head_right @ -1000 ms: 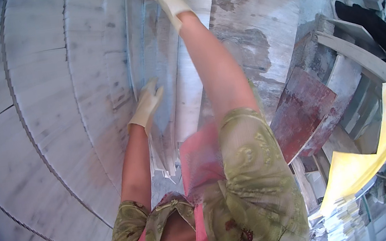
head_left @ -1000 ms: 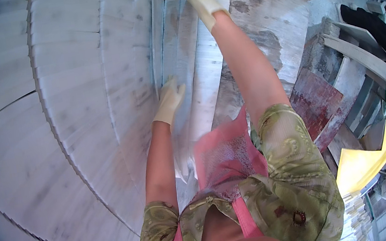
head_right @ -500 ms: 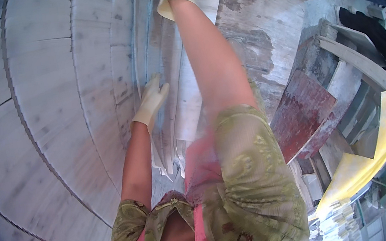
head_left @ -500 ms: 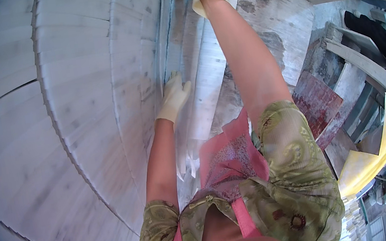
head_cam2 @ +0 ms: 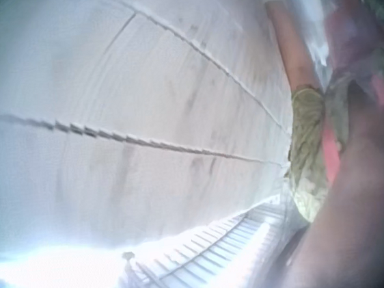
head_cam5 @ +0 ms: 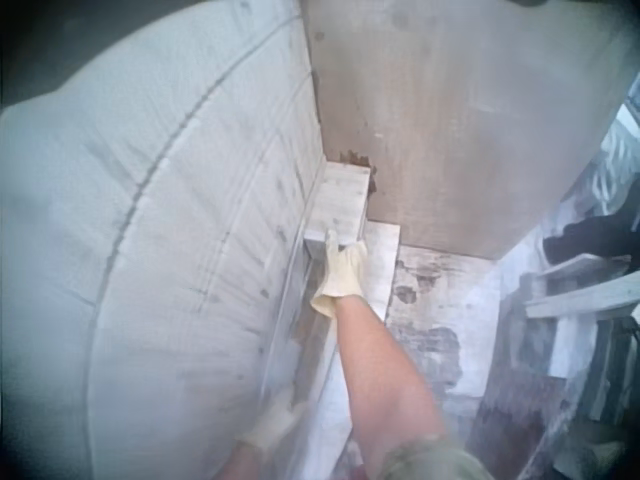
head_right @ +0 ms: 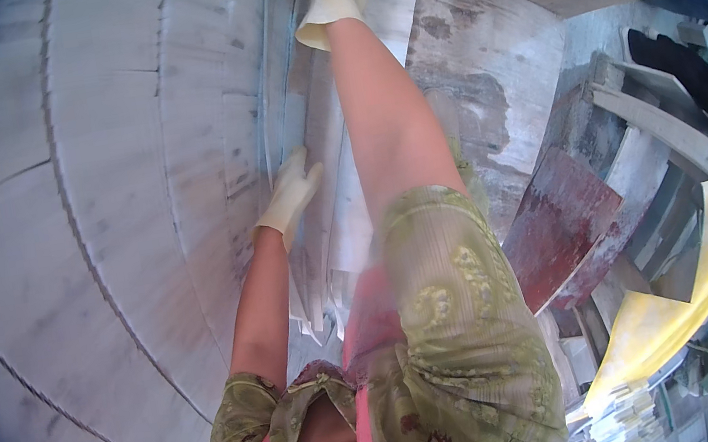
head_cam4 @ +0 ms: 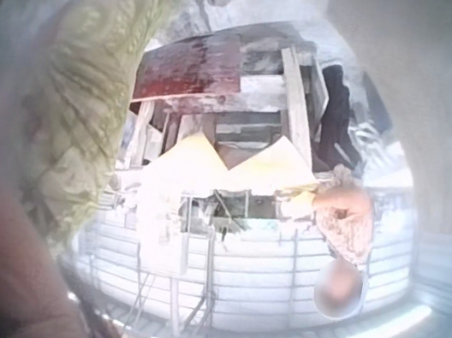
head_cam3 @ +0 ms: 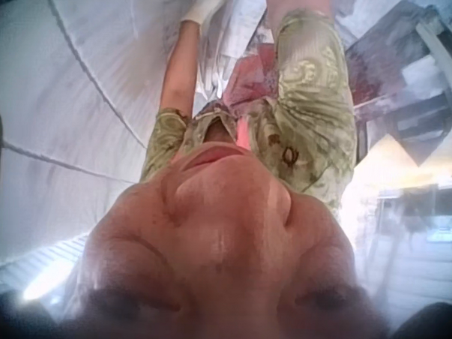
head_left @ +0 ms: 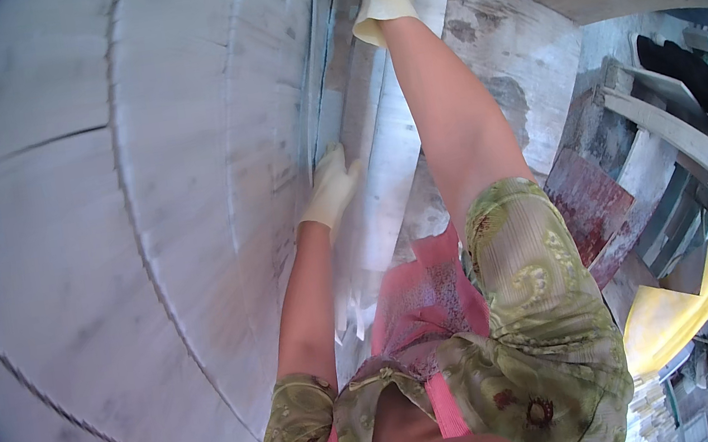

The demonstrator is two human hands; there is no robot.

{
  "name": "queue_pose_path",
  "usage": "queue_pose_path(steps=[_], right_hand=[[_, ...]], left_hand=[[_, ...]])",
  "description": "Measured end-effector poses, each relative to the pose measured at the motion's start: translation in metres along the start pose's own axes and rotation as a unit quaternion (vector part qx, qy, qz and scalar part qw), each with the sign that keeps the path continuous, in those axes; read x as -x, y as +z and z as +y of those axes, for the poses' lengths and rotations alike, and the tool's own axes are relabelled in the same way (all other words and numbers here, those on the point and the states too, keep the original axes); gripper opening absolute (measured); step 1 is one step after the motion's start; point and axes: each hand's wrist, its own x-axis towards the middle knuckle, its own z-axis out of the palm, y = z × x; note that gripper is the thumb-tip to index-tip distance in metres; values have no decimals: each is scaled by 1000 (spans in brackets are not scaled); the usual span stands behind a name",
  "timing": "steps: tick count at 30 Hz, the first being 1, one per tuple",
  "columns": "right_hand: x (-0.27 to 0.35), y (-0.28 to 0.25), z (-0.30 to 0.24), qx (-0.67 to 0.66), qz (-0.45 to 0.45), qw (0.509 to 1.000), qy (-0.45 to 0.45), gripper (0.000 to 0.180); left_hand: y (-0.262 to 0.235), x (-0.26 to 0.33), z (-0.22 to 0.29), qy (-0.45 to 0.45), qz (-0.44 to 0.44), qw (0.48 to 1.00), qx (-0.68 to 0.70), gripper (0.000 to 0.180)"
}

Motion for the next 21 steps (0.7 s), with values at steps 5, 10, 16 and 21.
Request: queue_pose_path(steps=[5,10,16,21], right_hand=[[-6,-59,25,-43,-199,970,-131,74],[-10,-47,49,222,-221,915,-255,62],[-27,-72,44,258,-287,902,-193,92],[23,-210,117,147,-178,941,-249,64]], left_hand=[[0,1,0,-4,1,1000,23,59],[-2,-2,-3,29,17,999,13,45],[3,-2,-15,5,32,996,82,36],[-2,-17,-31,15,-8,998,60,40]])
